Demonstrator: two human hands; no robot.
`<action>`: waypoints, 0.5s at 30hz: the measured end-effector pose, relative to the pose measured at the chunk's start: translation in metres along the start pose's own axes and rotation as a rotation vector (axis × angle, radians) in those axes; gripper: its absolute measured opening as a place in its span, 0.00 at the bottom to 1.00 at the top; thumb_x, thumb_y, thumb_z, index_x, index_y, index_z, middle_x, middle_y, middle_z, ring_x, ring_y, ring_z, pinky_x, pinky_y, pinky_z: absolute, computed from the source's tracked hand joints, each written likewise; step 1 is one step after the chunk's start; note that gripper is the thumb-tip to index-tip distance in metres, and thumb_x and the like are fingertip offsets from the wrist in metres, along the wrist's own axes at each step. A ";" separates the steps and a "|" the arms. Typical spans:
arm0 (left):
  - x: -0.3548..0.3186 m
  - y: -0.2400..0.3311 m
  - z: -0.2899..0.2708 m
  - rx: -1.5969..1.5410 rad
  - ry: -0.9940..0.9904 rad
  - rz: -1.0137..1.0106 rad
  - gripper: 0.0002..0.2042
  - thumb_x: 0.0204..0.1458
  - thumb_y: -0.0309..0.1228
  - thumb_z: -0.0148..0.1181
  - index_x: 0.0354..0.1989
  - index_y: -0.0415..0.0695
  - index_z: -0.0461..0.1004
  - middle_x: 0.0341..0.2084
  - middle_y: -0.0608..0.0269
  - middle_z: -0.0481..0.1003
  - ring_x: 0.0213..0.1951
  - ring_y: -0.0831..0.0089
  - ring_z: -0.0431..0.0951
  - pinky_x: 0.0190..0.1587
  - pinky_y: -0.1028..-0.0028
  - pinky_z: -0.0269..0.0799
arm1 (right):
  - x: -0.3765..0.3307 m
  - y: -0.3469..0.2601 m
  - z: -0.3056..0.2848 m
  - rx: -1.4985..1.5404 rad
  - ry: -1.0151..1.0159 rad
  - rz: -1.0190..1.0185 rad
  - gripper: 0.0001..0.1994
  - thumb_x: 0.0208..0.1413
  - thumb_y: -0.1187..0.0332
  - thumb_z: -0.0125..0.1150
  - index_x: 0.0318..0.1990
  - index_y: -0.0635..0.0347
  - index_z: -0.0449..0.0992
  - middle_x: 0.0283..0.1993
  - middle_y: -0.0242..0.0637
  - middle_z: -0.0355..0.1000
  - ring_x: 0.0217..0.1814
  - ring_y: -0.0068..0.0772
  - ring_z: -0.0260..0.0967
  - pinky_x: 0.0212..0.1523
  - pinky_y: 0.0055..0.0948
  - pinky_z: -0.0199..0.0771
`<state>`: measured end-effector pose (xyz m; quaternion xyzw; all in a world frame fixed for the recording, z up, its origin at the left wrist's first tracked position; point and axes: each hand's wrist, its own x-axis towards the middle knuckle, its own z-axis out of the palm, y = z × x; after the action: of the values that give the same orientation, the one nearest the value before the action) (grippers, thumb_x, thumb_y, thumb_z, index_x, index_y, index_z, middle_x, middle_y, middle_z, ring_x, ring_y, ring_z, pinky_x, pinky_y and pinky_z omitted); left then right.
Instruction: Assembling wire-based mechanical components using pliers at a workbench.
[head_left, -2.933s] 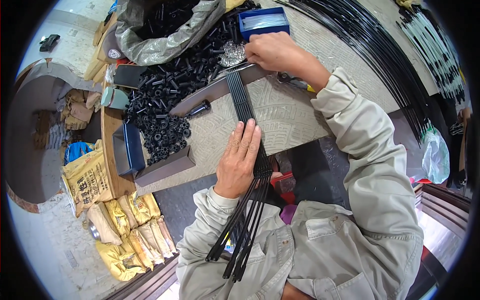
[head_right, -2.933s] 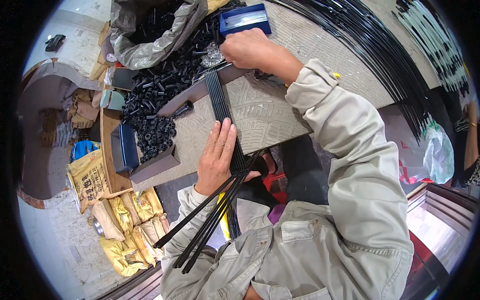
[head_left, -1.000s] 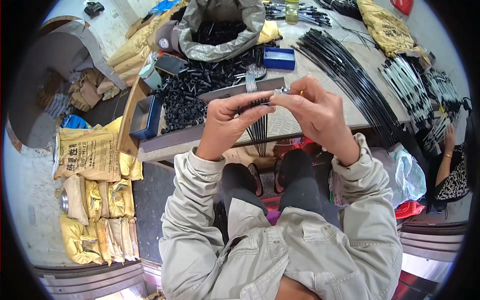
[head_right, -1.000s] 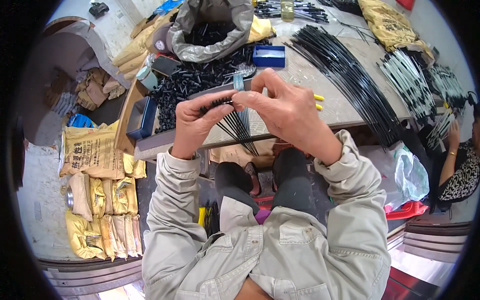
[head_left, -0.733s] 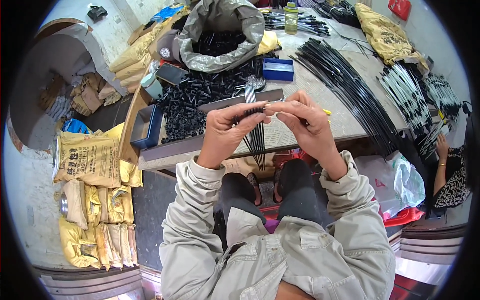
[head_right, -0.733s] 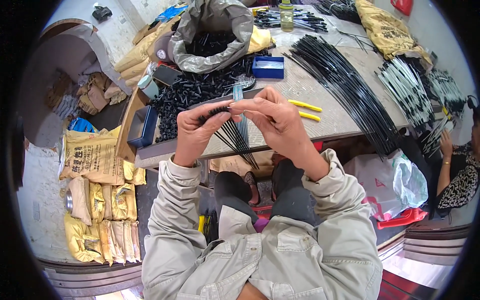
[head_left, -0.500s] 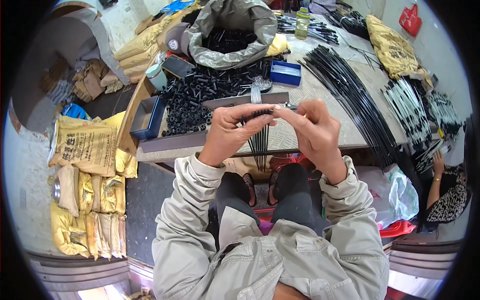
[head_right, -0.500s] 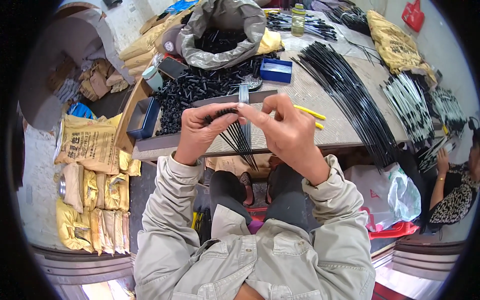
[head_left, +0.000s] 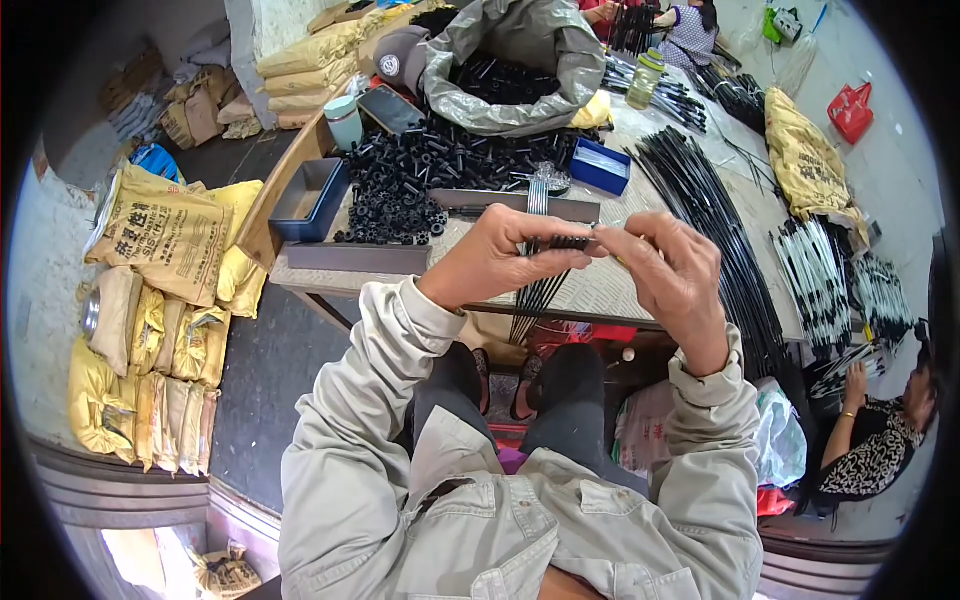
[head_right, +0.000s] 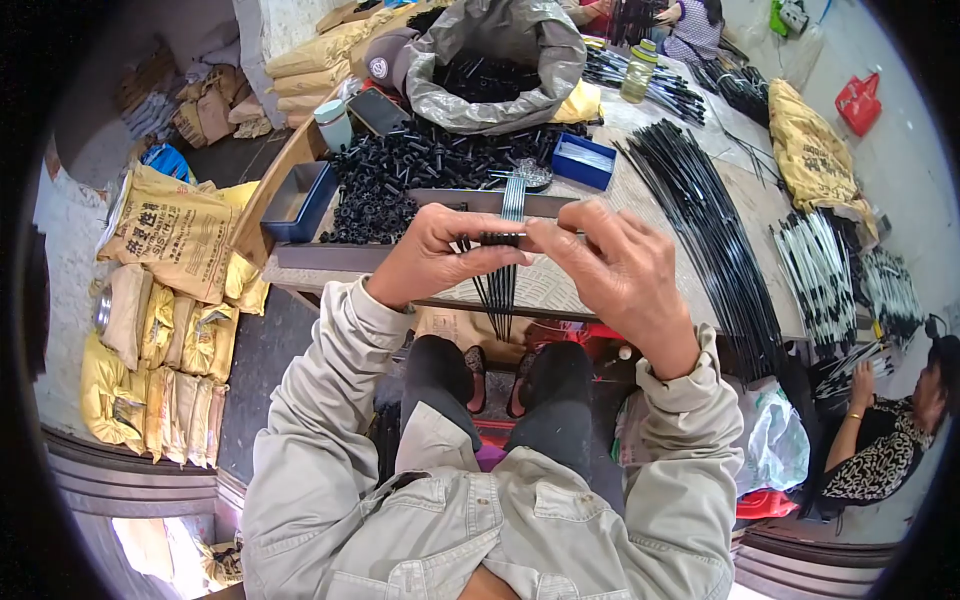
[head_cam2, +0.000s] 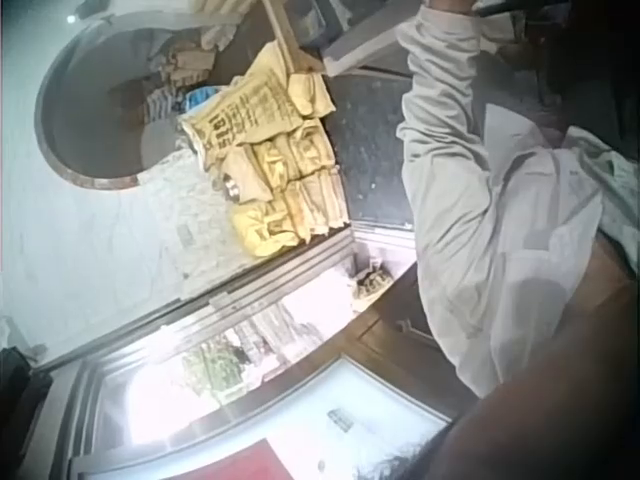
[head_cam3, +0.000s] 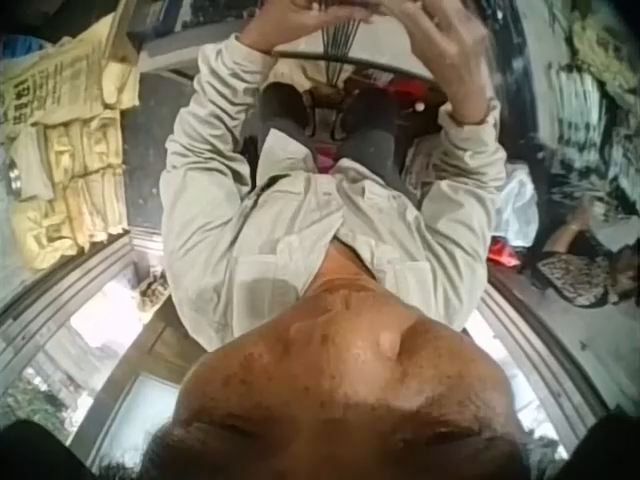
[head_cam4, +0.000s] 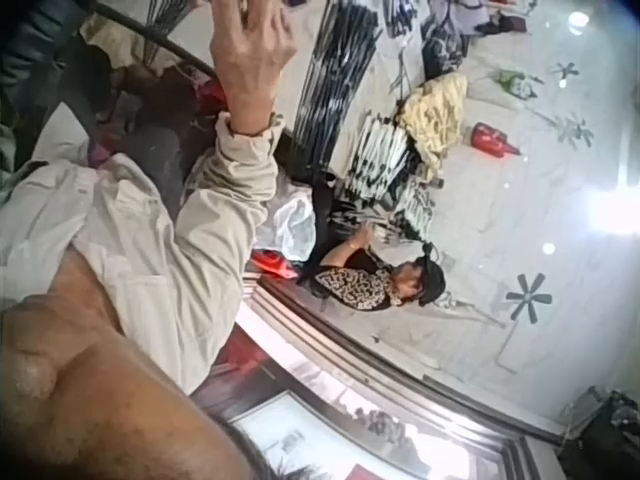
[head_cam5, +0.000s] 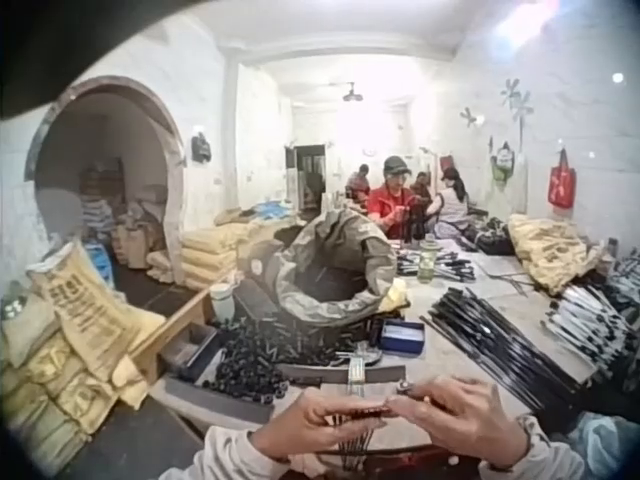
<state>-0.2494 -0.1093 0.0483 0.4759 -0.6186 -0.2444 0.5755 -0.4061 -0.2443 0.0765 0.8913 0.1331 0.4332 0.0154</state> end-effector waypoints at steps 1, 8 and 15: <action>-0.001 -0.006 -0.001 0.021 -0.010 0.056 0.12 0.49 0.25 0.59 0.43 0.37 0.74 0.32 0.61 0.78 0.33 0.82 0.74 0.35 0.83 0.69 | 0.000 -0.002 0.002 0.002 0.000 -0.004 0.16 0.36 0.82 0.62 0.37 0.59 0.75 0.27 0.36 0.65 0.23 0.30 0.66 0.20 0.24 0.65; 0.003 -0.017 -0.006 0.320 -0.027 0.274 0.16 0.40 0.28 0.66 0.40 0.40 0.75 0.31 0.56 0.77 0.30 0.72 0.77 0.31 0.78 0.69 | 0.000 -0.005 0.003 0.229 0.020 0.101 0.15 0.39 0.82 0.61 0.39 0.62 0.72 0.29 0.40 0.66 0.25 0.36 0.67 0.22 0.28 0.66; 0.002 -0.027 -0.006 0.374 0.025 0.351 0.19 0.34 0.32 0.69 0.37 0.40 0.75 0.30 0.57 0.77 0.29 0.64 0.77 0.30 0.75 0.69 | 0.010 -0.009 0.006 0.217 -0.076 0.020 0.22 0.38 0.83 0.57 0.46 0.60 0.69 0.31 0.41 0.67 0.26 0.39 0.68 0.22 0.29 0.67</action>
<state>-0.2349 -0.1214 0.0281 0.4625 -0.7188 -0.0165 0.5188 -0.3980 -0.2324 0.0789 0.9048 0.1697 0.3822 -0.0802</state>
